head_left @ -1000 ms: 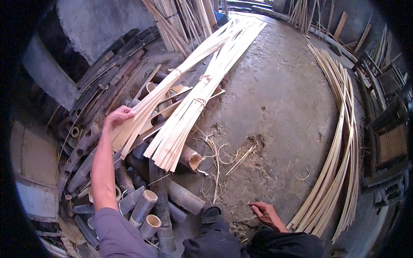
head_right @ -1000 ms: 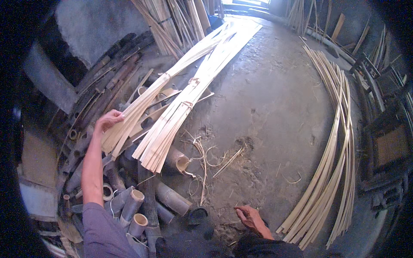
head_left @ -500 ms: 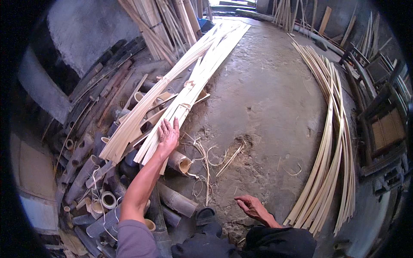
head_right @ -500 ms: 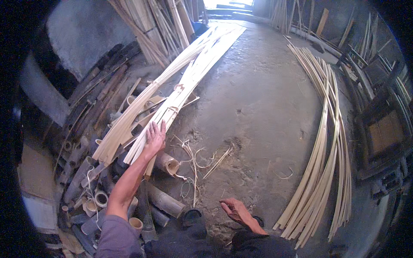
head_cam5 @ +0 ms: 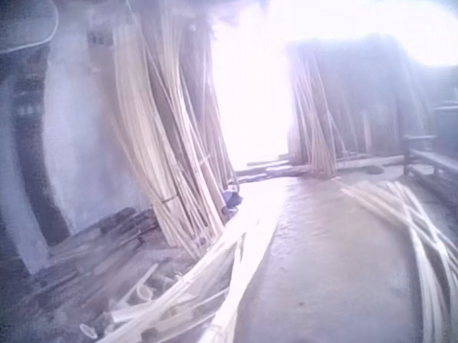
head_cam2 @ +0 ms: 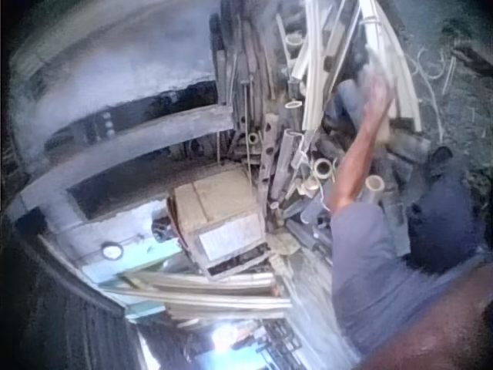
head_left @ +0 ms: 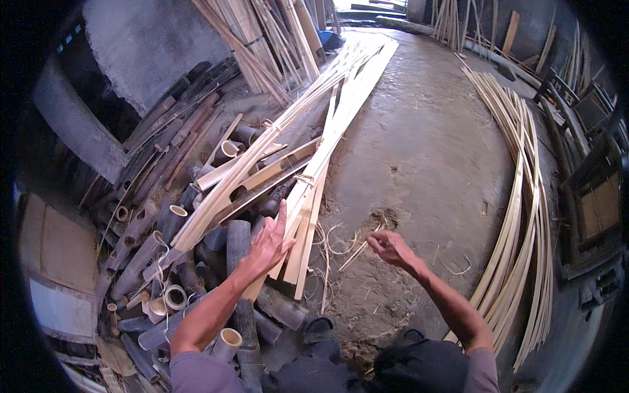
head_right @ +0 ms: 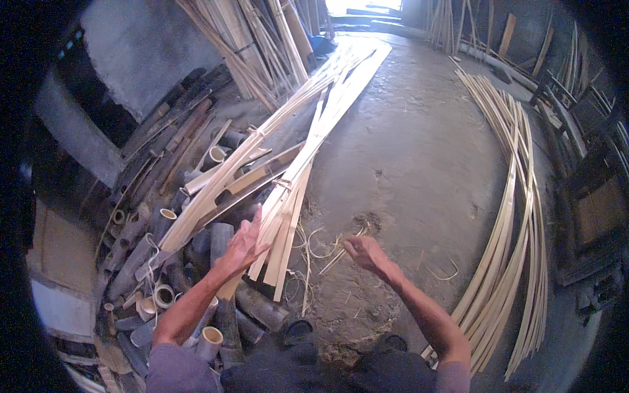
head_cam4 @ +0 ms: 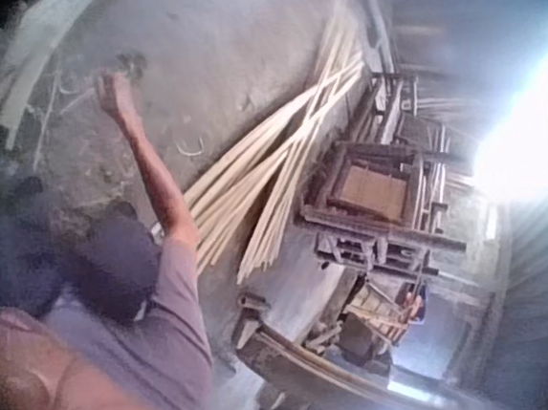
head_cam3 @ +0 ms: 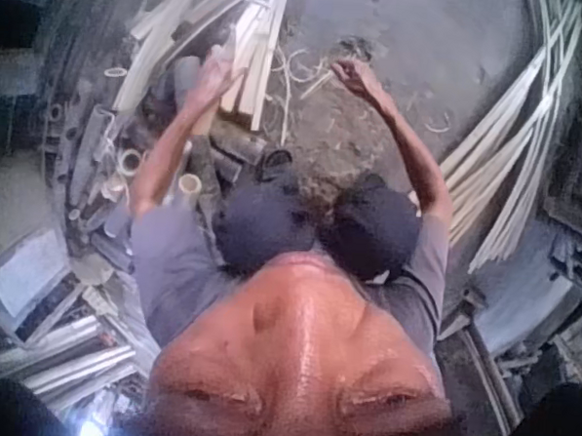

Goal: The person sits on the floor and organizes thin bamboo strips by hand. They pick up bundles, untie them, separate the strips, align them, and place them into neat piles on the floor.

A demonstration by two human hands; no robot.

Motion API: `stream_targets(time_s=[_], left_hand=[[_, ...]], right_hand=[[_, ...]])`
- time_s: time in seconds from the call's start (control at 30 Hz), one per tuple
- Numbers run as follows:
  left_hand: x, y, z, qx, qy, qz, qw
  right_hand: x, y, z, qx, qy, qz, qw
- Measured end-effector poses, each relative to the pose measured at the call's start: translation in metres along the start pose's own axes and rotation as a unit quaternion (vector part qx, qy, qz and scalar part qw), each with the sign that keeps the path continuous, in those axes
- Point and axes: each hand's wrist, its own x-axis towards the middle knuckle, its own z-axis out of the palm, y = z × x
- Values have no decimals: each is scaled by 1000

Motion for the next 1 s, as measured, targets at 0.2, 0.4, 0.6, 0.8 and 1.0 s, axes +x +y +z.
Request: stream_targets(time_s=[0.2,0.4,0.6,0.8,1.0], left_hand=[[-94,83,-45,-21,-88,-93,992],[-190,91,24,-70,-58,-135,987],[-237,33,136,-50,222,-6,974],[-195,93,110,-315,101,-99,939],[-161,127,71,-587,-24,-140,797]], right_hand=[[88,-34,7,464,-29,79,882],[114,-83,73,707,88,206,671],[21,-186,1,611,110,-4,784],[-36,-212,-23,528,142,-134,826],[-37,-204,-51,498,185,-154,833]])
